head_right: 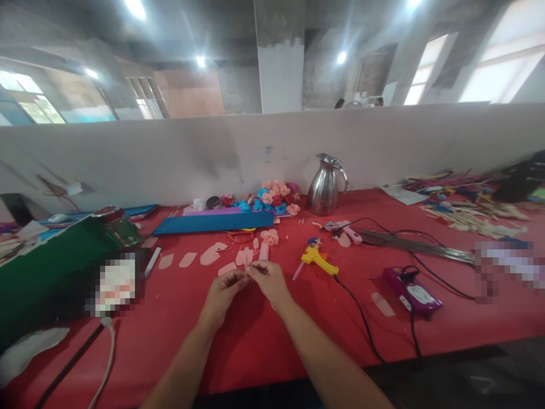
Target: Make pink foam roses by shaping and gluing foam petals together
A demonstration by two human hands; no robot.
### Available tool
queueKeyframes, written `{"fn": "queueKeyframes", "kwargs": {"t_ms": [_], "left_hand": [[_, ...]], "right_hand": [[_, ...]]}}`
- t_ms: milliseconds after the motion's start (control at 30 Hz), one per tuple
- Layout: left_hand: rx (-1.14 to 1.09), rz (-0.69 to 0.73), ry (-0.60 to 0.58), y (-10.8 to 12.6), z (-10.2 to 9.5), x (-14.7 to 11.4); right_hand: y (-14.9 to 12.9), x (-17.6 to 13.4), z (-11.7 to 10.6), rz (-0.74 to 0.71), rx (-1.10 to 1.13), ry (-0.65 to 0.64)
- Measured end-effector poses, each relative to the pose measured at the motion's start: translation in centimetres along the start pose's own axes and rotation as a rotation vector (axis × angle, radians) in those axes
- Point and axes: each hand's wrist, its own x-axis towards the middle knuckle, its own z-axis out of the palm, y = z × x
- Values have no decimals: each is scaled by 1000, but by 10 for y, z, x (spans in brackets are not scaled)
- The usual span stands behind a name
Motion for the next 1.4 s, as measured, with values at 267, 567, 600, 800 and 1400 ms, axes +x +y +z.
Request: {"fn": "queueKeyframes", "kwargs": {"t_ms": [267, 567, 600, 800, 1400], "left_hand": [[-83, -27, -6, 1, -1, 0], [-90, -50, 8, 2, -1, 0], [-89, -49, 10, 2, -1, -1], [-100, -51, 7, 2, 0, -1], [-50, -55, 69, -2, 0, 1]], "right_hand": [[4, 1, -1, 11, 8, -4], [3, 1, -2, -52, -114, 7], [4, 1, -2, -50, -106, 8], [10, 2, 0, -41, -75, 1], [9, 0, -1, -140, -177, 1]]}}
